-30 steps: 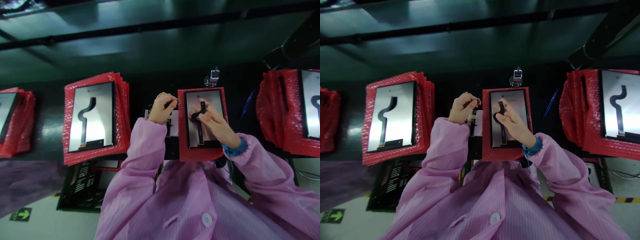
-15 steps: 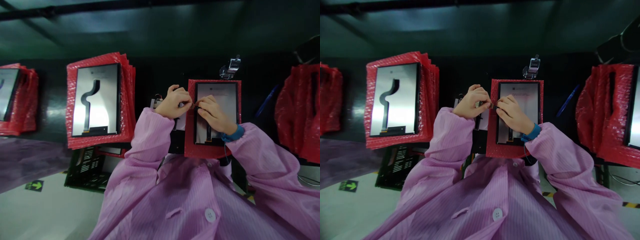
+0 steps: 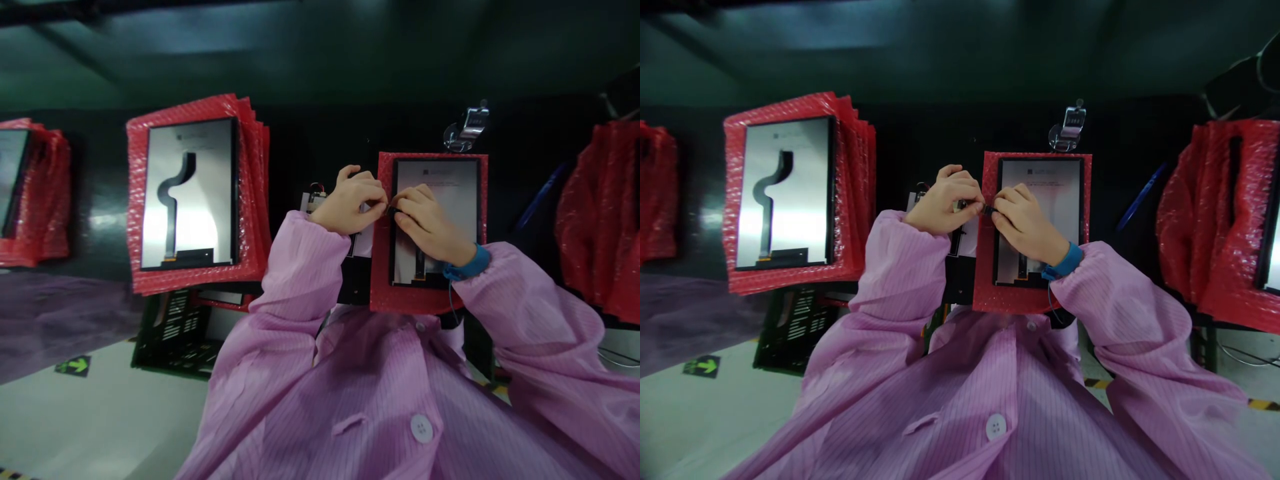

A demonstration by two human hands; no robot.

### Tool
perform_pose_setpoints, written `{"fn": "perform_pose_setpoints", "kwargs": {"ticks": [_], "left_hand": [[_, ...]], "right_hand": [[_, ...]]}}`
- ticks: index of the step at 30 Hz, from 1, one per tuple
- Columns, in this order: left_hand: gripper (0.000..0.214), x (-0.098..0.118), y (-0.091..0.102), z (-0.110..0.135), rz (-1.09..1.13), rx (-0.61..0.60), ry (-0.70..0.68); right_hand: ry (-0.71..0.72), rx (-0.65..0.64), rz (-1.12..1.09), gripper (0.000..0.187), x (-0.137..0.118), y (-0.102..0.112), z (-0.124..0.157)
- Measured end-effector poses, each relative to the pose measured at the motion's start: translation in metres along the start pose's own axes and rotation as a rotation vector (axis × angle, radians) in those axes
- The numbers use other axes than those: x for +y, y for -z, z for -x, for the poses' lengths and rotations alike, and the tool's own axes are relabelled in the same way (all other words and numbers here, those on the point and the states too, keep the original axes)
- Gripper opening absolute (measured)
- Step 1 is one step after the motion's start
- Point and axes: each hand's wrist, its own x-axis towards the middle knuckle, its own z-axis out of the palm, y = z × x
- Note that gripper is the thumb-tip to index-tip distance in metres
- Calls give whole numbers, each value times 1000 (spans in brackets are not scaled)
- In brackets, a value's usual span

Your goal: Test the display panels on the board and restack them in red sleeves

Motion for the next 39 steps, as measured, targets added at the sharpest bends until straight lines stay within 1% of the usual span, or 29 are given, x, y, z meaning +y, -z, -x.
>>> {"fn": "perform_pose_setpoints", "kwargs": {"ticks": [9, 13, 17, 21, 26, 29, 31, 32, 35, 36, 38, 39], "left_hand": [[21, 0, 0, 0, 17, -48, 24], [24, 0, 0, 0, 30, -49, 30], [20, 1, 0, 1, 38, -23, 42], [18, 2, 0, 1, 38, -5, 50], [14, 0, -6, 0, 28, 0, 60], [15, 0, -6, -1, -8, 20, 72], [18, 3, -3, 4, -48, 104, 87], [20, 6, -1, 8, -70, 191, 100], [27, 22, -1, 34, -122, 575, 181], [27, 28, -5, 45, -134, 705, 216], [21, 40, -19, 70, -170, 861, 276], [18, 45, -28, 82, -209, 845, 312]], "right_hand": [[-96, -98, -78, 36, 1, 2, -1], [-93, -122, -110, 35, 3, 4, -2], [-91, -147, -146, 35, 4, 7, -2], [-92, -147, -137, 35, 5, 6, -1], [-95, -143, -121, 33, 4, 3, 0], [-84, -123, -127, 34, 0, 3, -1], [-80, -78, -162, 38, -2, 6, 1], [-90, -42, -177, 41, -3, 9, 3], [-177, 102, -148, 40, -3, 19, 17], [-218, 151, -110, 37, -3, 23, 24], [-306, 218, -21, 31, -4, 30, 43], [-348, 235, 21, 29, -5, 33, 53]]}}
